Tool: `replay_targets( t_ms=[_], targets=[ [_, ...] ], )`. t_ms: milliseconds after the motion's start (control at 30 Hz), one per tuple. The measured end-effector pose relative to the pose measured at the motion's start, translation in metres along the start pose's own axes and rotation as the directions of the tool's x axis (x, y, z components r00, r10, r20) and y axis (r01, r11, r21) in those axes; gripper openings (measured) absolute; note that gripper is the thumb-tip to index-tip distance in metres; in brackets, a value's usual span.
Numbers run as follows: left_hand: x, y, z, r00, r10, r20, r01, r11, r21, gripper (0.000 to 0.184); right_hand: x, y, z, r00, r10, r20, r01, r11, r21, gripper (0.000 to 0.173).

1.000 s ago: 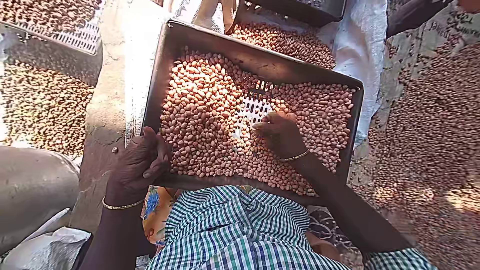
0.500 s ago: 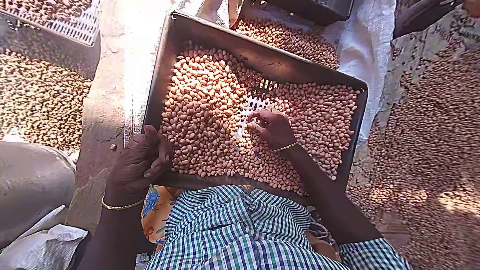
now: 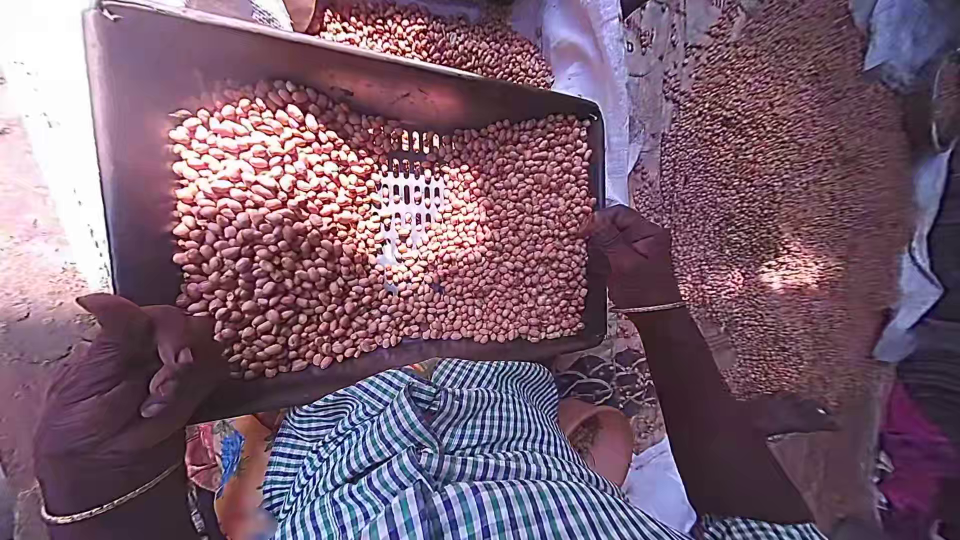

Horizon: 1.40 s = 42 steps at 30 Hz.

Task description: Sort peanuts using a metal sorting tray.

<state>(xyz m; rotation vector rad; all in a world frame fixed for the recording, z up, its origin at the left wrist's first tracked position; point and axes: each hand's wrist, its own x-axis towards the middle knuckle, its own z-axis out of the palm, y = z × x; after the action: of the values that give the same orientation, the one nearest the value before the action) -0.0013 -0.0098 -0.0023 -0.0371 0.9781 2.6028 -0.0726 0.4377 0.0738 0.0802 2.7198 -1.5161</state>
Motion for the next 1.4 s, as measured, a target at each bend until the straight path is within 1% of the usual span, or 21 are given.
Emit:
replay_targets(
  t_ms=[100,200,267,300,367,433,500,567,600,667,733,800,867,900,967,1033,1067,1133,1233,1300,1400],
  targets=[
    [0.000,-0.001,0.000,1.000,0.008,-0.021,-0.008,1.000,-0.011,0.045,-0.033,0.009,0.022,0.956,-0.211,0.203,0.280,0.859,-0.427,0.016],
    [0.000,0.000,0.000,0.999,0.010,-0.032,-0.009,0.999,0.051,0.047,-0.039,0.016,0.041,0.908,-0.274,0.316,0.411,0.728,-0.549,0.018],
    [0.001,0.000,0.004,0.999,0.009,-0.031,-0.007,0.998,0.068,0.048,-0.038,0.023,0.042,0.910,-0.285,0.300,0.409,0.734,-0.543,0.015],
    [0.002,0.000,0.005,0.999,0.012,-0.033,-0.010,0.998,0.068,0.048,-0.037,0.025,0.038,0.924,-0.297,0.239,0.378,0.799,-0.467,0.015],
    [0.000,-0.001,0.007,0.998,0.026,-0.060,-0.022,0.998,0.056,0.048,-0.036,0.025,0.028,0.978,-0.192,0.082,0.191,0.981,0.013,0.011],
    [-0.001,-0.001,0.006,0.996,0.031,-0.083,-0.026,0.998,0.065,0.049,-0.033,0.020,0.022,0.997,-0.016,0.071,-0.019,0.880,0.475,0.027],
    [0.001,-0.001,0.007,0.996,0.031,-0.080,-0.026,0.998,0.064,0.049,-0.033,0.015,0.024,0.985,0.074,0.154,-0.146,0.836,0.528,0.031],
    [0.001,0.000,0.007,0.998,0.026,-0.055,-0.022,0.997,0.071,0.051,-0.037,0.004,0.040,0.971,0.120,0.205,-0.181,0.933,0.311,0.020],
    [0.001,0.001,0.007,0.999,0.029,-0.036,-0.025,0.996,0.090,0.051,-0.039,0.001,0.050,0.969,0.064,0.240,-0.087,0.992,0.089,0.011],
    [0.002,0.001,0.010,0.999,0.046,-0.023,-0.043,0.993,0.114,0.052,-0.039,0.000,0.070,0.939,-0.109,0.325,0.213,0.928,-0.305,0.013],
    [0.001,0.000,0.012,0.997,0.054,-0.059,-0.047,0.992,0.116,0.052,-0.038,0.005,0.082,0.903,-0.187,0.386,0.358,0.826,-0.437,0.015],
    [0.002,0.001,0.013,0.995,0.057,-0.076,-0.048,0.993,0.112,0.053,-0.036,0.008,0.079,0.927,-0.213,0.308,0.320,0.878,-0.356,0.012],
    [0.001,0.000,0.012,0.997,0.052,-0.062,-0.047,0.996,0.080,0.054,-0.035,-0.003,0.069,0.980,-0.110,0.166,0.113,0.994,-0.010,0.006],
    [0.000,0.001,0.012,0.998,0.037,-0.050,-0.033,0.997,0.073,0.055,-0.034,-0.015,0.070,0.992,-0.057,0.116,0.034,0.981,0.190,0.009],
    [0.003,0.003,0.015,0.998,-0.067,-0.018,0.068,0.990,0.125,0.055,-0.035,-0.048,0.089,0.985,-0.121,0.120,0.059,0.905,0.422,0.010],
    [0.007,0.002,0.023,0.969,-0.245,-0.024,0.243,0.933,0.266,0.058,-0.037,-0.081,0.132,0.925,-0.312,0.217,0.176,0.858,0.483,0.008],
    [0.008,0.001,0.028,0.949,-0.310,-0.053,0.311,0.895,0.320,0.057,-0.038,-0.093,0.152,0.880,-0.369,0.300,0.205,0.863,0.461,0.017],
    [0.011,0.000,0.027,0.929,-0.369,-0.036,0.357,0.862,0.359,0.054,-0.030,-0.098,0.165,0.856,-0.346,0.384,0.175,0.893,0.415,0.025],
    [0.009,0.003,0.014,0.957,-0.286,0.035,0.265,0.921,0.287,0.049,-0.005,-0.060,0.105,0.978,-0.210,0.012,0.201,0.950,0.241,0.007],
    [0.008,0.000,0.008,0.978,-0.205,0.039,0.195,0.963,0.185,0.047,-0.005,-0.028,0.033,0.983,-0.055,-0.173,0.056,0.998,-0.001,0.006],
    [0.006,-0.003,0.007,0.992,-0.127,-0.008,0.127,0.988,0.083,0.045,-0.041,-0.004,-0.025,0.973,0.125,-0.196,-0.173,0.952,-0.252,0.013]
  ],
)
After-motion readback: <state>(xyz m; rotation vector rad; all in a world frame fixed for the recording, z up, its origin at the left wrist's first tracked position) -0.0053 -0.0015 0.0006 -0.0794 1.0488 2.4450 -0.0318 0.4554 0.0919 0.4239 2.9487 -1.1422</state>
